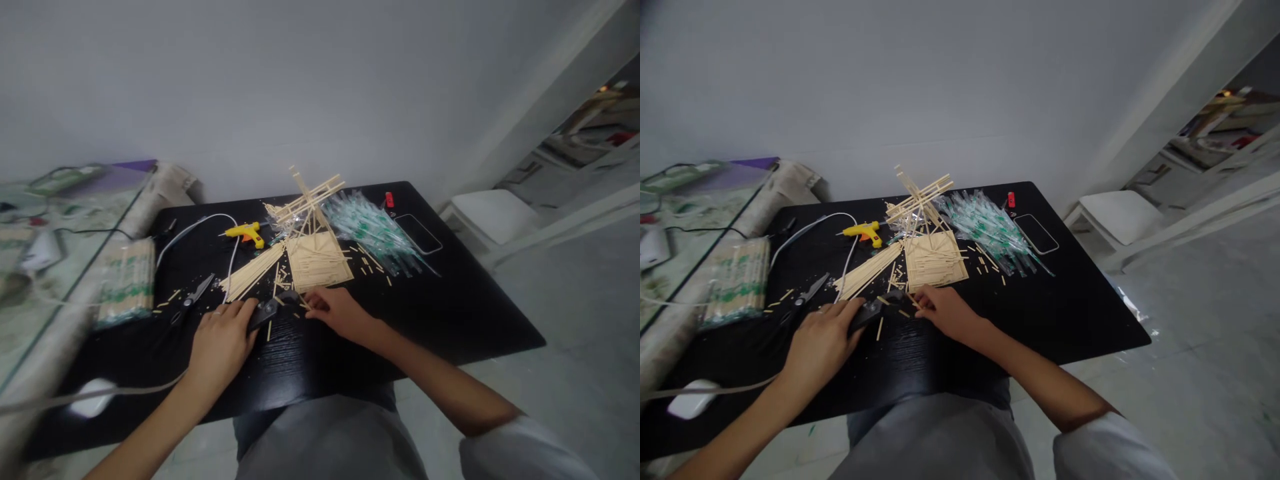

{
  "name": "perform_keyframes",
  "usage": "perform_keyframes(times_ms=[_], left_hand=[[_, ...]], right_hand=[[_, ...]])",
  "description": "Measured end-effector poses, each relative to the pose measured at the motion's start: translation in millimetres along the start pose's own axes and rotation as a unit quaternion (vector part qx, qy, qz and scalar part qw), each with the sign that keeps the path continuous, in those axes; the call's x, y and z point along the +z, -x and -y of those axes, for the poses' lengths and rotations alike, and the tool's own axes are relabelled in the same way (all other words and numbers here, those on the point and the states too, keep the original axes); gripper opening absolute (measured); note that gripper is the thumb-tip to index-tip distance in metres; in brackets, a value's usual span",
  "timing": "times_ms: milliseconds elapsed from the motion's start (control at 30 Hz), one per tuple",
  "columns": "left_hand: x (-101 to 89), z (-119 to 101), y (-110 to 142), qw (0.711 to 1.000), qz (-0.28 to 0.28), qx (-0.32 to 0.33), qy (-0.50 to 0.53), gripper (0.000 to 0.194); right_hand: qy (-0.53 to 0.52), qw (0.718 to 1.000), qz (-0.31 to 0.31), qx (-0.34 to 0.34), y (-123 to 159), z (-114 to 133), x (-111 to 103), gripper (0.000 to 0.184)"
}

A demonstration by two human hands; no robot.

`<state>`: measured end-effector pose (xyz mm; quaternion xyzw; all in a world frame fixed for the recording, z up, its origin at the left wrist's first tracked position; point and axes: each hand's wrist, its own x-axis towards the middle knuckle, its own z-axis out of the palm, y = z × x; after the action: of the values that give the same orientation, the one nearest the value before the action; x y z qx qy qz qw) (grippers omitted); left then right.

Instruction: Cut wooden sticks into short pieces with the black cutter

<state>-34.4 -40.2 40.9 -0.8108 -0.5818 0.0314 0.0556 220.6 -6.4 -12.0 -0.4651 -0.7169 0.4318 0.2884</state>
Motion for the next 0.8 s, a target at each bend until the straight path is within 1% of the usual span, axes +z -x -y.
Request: perform_keyframes(times_ms=[67,133,200,300,367,500,600,667,800], left_hand=[[0.8,2.0,-9.5,1.0,-0.014,-0.016,0.018,0.039],[3.0,0.7,-19.8,0.998,-0.014,-0.023,0.054,0.048],[5.5,-3.0,-29.9,0.995,-0.017,-0.029,0.091,0.052],[5.7,-8.2,-44.0,0.987,-0.032,-0.031,0.153,0.051],[2.5,-8.9,-52.2,0.979,-0.031,-0.023,0.201,0.049],[-4.8,-5.0,-64.3,0.964,0.003,0.006,0.265,0.048],[-3.8,-1.9,-69.2,0.957,0.009,0.022,0.29,0.047],[0.2,0.1,-70.6,0.952,-0.002,0.024,0.307,0.046],[11.9,5.5,-70.9,0.931,-0.048,0.022,0.362,0.045]], right_hand=[[0.046,0.999,-0.014,0.002,-0.4,-2.5,-14.8,0.019],[0.088,0.996,-0.021,0.009,-0.4,-5.5,-26.8,0.018],[0.12,0.993,-0.017,0.015,0.0,-8.4,-33.9,0.018],[0.157,0.988,0.001,0.011,0.6,-11.5,-35.8,0.014],[0.178,0.984,0.009,0.001,0.8,-12.1,-34.0,0.011],[0.212,0.977,0.014,-0.015,0.8,-11.2,-31.1,0.008],[0.214,0.976,0.017,-0.034,0.5,-10.6,-32.5,0.008],[0.203,0.977,-0.001,-0.061,-0.7,-10.4,-35.7,0.008],[0.207,0.967,-0.081,-0.123,-11.3,-10.7,-45.0,0.007]])
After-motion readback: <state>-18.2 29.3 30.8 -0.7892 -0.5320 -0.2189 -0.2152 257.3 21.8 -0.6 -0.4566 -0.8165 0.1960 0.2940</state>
